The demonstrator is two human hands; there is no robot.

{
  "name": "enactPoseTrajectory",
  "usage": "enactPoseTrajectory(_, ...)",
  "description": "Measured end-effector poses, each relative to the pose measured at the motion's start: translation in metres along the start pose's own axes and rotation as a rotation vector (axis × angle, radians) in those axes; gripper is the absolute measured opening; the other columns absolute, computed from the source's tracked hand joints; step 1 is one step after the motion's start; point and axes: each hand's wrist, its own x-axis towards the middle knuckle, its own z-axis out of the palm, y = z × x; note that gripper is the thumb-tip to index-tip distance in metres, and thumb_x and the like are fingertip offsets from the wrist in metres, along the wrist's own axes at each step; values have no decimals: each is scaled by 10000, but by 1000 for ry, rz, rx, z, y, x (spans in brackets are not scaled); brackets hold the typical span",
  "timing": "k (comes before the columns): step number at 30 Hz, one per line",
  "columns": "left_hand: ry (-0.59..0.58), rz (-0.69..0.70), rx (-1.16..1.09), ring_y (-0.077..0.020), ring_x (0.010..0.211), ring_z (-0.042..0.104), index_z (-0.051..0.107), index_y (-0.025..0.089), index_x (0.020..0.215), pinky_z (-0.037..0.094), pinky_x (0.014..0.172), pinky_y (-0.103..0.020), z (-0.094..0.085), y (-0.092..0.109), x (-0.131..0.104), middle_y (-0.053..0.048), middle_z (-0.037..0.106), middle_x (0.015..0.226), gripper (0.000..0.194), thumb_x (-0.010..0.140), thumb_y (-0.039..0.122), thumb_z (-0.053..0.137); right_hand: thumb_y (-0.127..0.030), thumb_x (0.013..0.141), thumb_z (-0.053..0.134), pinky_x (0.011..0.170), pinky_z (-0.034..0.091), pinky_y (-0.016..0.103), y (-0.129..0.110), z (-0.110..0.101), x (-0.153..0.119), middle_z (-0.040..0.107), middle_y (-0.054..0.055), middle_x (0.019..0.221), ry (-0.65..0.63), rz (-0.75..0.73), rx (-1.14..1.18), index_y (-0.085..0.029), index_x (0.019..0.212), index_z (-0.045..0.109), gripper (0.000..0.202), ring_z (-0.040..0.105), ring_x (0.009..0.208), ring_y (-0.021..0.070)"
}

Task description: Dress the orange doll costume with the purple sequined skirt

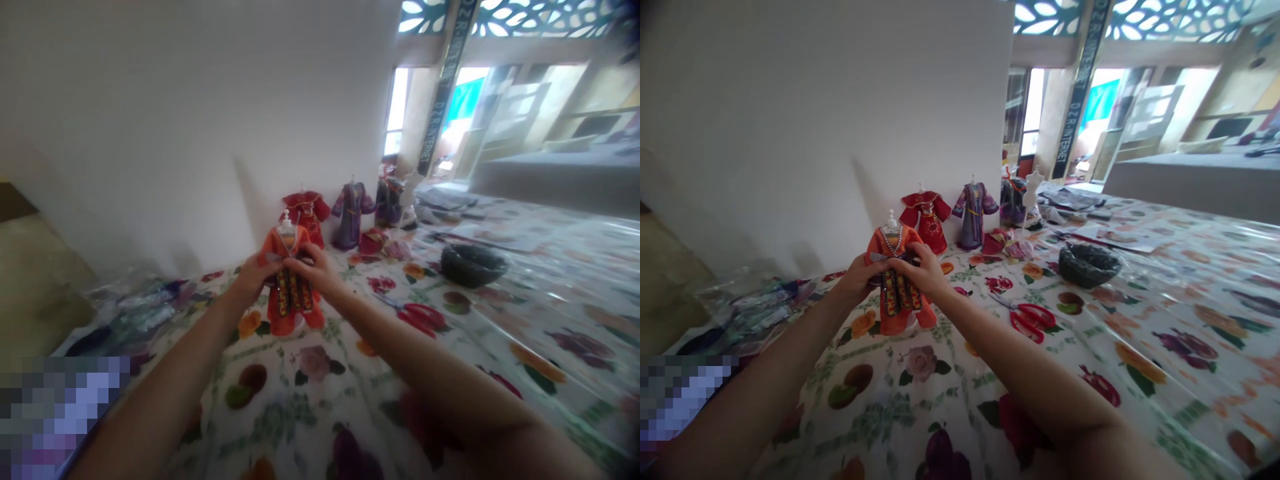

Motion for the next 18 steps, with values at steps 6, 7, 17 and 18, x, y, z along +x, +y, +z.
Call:
enactPoseTrajectory(6, -12, 34, 7, -160, 701, 668, 747, 140, 939, 498, 655, -258, 0, -2, 0, -41, 746, 814, 354, 647, 321, 838, -451, 761, 722, 829, 487, 342, 6, 2, -5, 680, 53, 969, 22, -32, 26, -191, 1003, 675, 358, 607, 919, 216)
enactPoseTrajectory(7, -17, 40, 8, -161, 710, 669, 750, 142, 936, 499, 666, -260, 0, -2, 0, -42, 750, 826, 347, 652, 321, 838, -448, 763, 720, 820, 489, 339, 7, 2, -6, 683, 52, 973, 22, -38, 46, -192, 1008, 672, 358, 610, 908, 214)
enactPoseTrajectory(17, -110, 31, 120, -140, 680, 632, 734, 133, 968, 475, 635, -244, -5, 4, -2, -44, 710, 800, 316, 772, 380, 756, -457, 779, 706, 690, 477, 295, 8, 3, -10, 665, 10, 827, 47, -26, 114, -221, 942, 683, 288, 590, 739, 187)
enactPoseTrajectory(18, -101, 33, 135, -139, 663, 625, 732, 134, 955, 471, 621, -243, -5, 5, -2, -38, 702, 781, 317, 760, 382, 765, -459, 780, 703, 688, 474, 296, 8, 3, -10, 662, 13, 825, 54, -21, 119, -219, 934, 683, 286, 588, 738, 188)
